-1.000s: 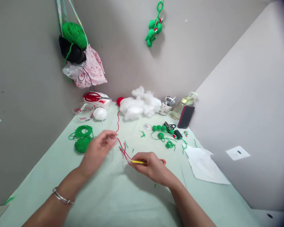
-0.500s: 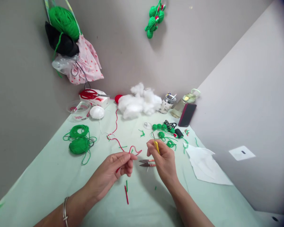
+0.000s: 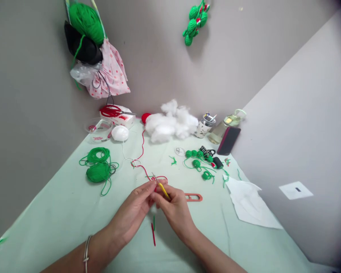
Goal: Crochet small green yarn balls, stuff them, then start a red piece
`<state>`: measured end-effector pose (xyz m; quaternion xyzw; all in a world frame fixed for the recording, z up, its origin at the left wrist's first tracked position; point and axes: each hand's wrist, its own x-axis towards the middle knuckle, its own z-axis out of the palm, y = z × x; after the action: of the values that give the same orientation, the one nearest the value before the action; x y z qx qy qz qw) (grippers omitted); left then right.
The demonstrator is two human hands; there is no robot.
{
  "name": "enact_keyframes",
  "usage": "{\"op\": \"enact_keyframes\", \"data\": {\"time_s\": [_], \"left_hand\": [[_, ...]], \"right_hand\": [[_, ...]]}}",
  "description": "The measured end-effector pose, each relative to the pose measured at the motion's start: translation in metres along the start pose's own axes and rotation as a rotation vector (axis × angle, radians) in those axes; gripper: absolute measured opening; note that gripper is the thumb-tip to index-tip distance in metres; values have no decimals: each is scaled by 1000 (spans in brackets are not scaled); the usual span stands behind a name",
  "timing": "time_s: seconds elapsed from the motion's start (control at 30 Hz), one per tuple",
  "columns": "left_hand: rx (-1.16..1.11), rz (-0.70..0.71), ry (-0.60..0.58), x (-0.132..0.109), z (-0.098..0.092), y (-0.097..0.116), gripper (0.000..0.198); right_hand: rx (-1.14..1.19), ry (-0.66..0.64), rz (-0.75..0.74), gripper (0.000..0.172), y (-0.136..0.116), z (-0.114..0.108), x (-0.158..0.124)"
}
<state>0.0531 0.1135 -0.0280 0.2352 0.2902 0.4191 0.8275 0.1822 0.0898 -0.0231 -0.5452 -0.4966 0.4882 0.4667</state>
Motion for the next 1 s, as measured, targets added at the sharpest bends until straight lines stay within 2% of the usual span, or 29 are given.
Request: {"op": "enact_keyframes", "data": {"time_s": [0.07,0.13,0.2,0.27,0.43,0.57,0.7,0.83,0.87,0.9,1.0], "left_hand": [[-30,4,10,2,-1,4,19],[-75,26,79,5,-3,11,13],[-125,65,184,8,-6,21,16],[-151,108,258,12,-10,33,22],[-181,181,332,17,-17,48,23],[-193,177,306,17,-19,46,18],[-212,139,297,16,-16,44,19],[-221,138,303,14,-14,46,21],[-222,142,302,14,-13,46,22],[-222,144,298,14,-13,46,22],[-227,133,292,14,-12,46,24]], "right_hand": [[-54,-18,1,29,0,-4,1],[-126,-65,27,33,-1,-11,2],[-203,-116,80,31,-1,-21,4],[-274,-108,118,26,-2,-35,7],[-412,144,80,29,-10,-83,19],[-383,185,21,34,-19,-115,23],[-353,198,19,33,-15,-123,26],[-510,441,-85,38,-7,-111,27],[-547,431,-88,33,-8,-105,24],[-563,336,-65,29,-9,-98,21],[-608,-192,23,30,-16,-71,7]]}}
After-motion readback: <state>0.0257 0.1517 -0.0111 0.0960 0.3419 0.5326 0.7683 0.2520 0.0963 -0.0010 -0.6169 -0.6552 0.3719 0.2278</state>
